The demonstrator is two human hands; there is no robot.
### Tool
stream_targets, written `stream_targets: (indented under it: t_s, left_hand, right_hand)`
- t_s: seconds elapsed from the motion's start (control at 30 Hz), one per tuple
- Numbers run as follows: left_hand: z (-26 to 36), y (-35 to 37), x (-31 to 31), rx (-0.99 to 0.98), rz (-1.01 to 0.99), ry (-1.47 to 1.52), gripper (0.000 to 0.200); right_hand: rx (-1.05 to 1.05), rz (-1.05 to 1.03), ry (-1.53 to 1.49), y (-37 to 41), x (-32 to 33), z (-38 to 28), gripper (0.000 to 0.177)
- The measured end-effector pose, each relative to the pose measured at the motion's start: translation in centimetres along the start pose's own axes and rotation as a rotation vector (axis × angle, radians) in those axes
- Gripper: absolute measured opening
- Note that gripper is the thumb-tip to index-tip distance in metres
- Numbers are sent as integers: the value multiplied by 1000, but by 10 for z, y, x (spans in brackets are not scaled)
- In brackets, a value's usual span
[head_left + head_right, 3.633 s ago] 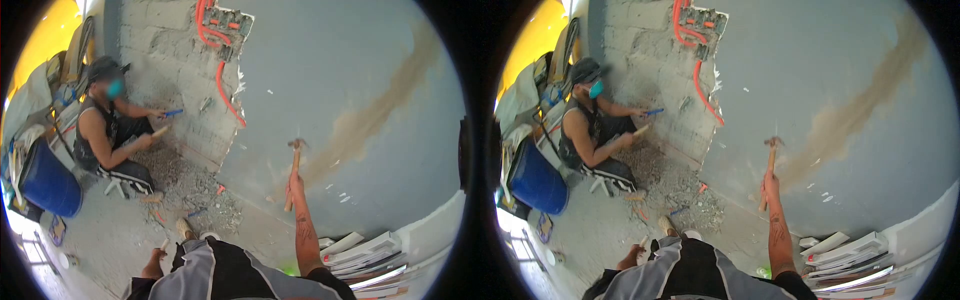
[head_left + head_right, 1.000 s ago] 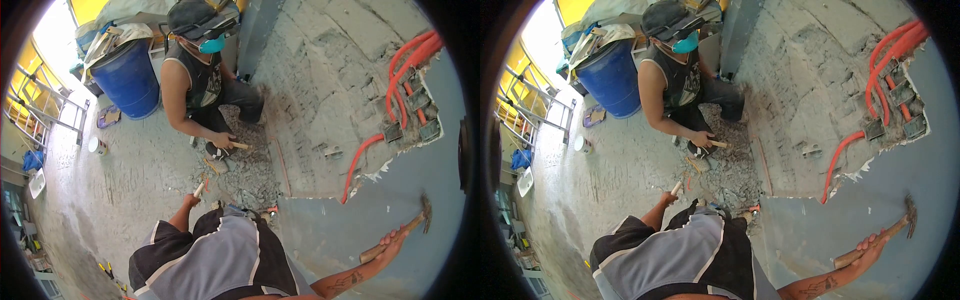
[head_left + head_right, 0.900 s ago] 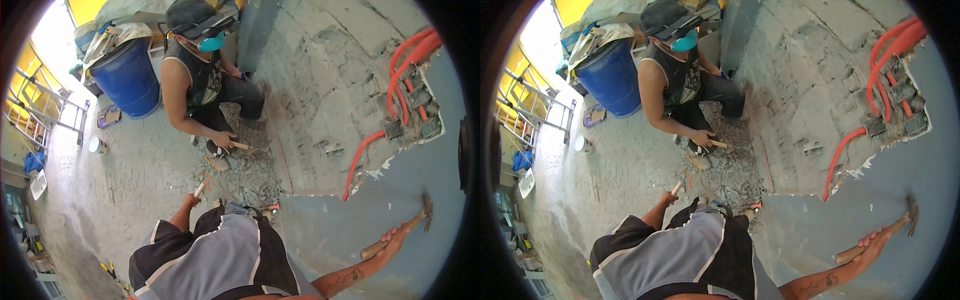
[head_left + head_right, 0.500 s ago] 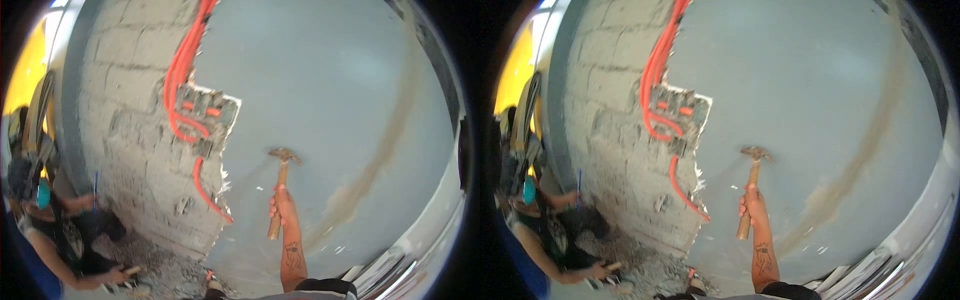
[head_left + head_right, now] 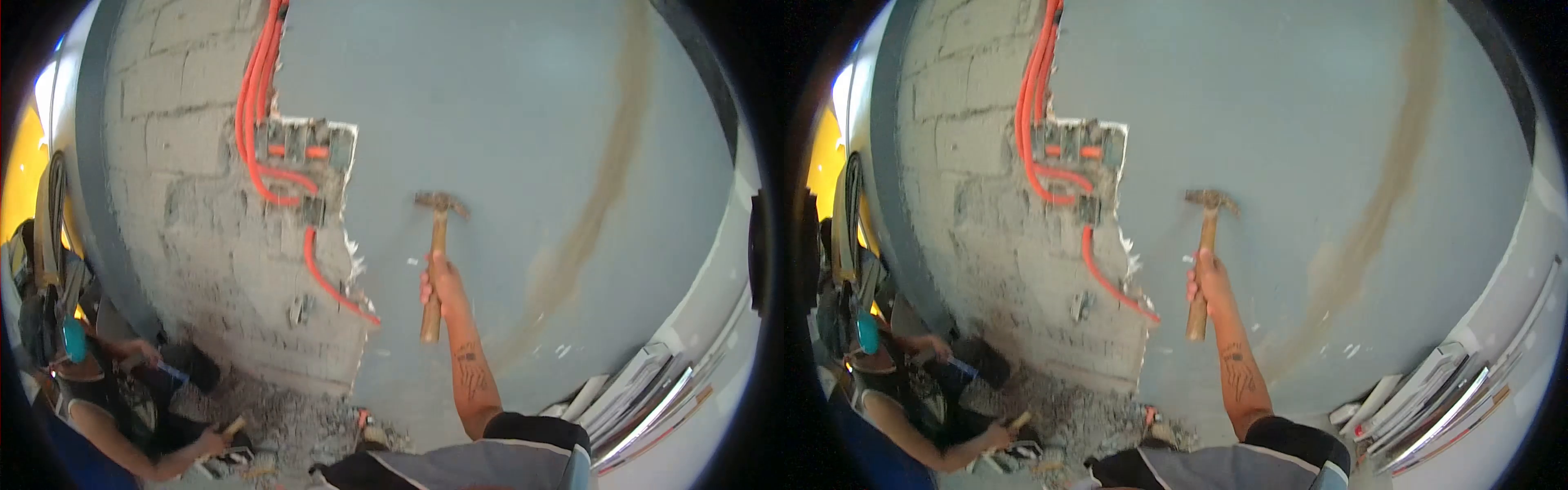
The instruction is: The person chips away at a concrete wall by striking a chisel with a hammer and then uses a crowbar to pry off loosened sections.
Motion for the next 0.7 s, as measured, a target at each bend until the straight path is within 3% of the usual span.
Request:
stream_targets:
  t_s: [0.17, 0.23, 0.27, 0.3, 0.33, 0.5, 0.7]
  left_hand:
    - [-215, 96, 12, 231, -128, 154, 22]
    - [-235, 115, 19, 347, -62, -135, 26]
    - [-238, 123, 30, 390, -24, -398, 29]
    - [-228, 141, 33, 357, -21, -221, 33]
    - [-199, 168, 45, 380, -3, -247, 36]
    - [-207, 196, 59, 449, 3, -373, 36]
    - [-182, 206, 69, 444, -34, -432, 37]
  right_hand:
    - [56, 126, 166, -27, 25, 17, 36]
    - [-3, 32, 118, -24, 13, 13, 43]
    - [59, 19, 135, -21, 10, 6, 43]
    - [46, 27, 143, -22, 10, 6, 42]
    - [20, 6, 117, -28, 10, 8, 43]
    - [-5, -92, 49, -24, -2, 11, 44]
    - [57, -62, 132, -15, 1, -2, 45]
Point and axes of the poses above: each hand's wrist, its own y-axis away from the middle knuckle, its own x-axis out of the back of the hand, z = x × y, the point moved 10 cm from there along -y, towards the middle knuckle, and after that the axes turned 12 degrees about z, right-handed, at the moved point
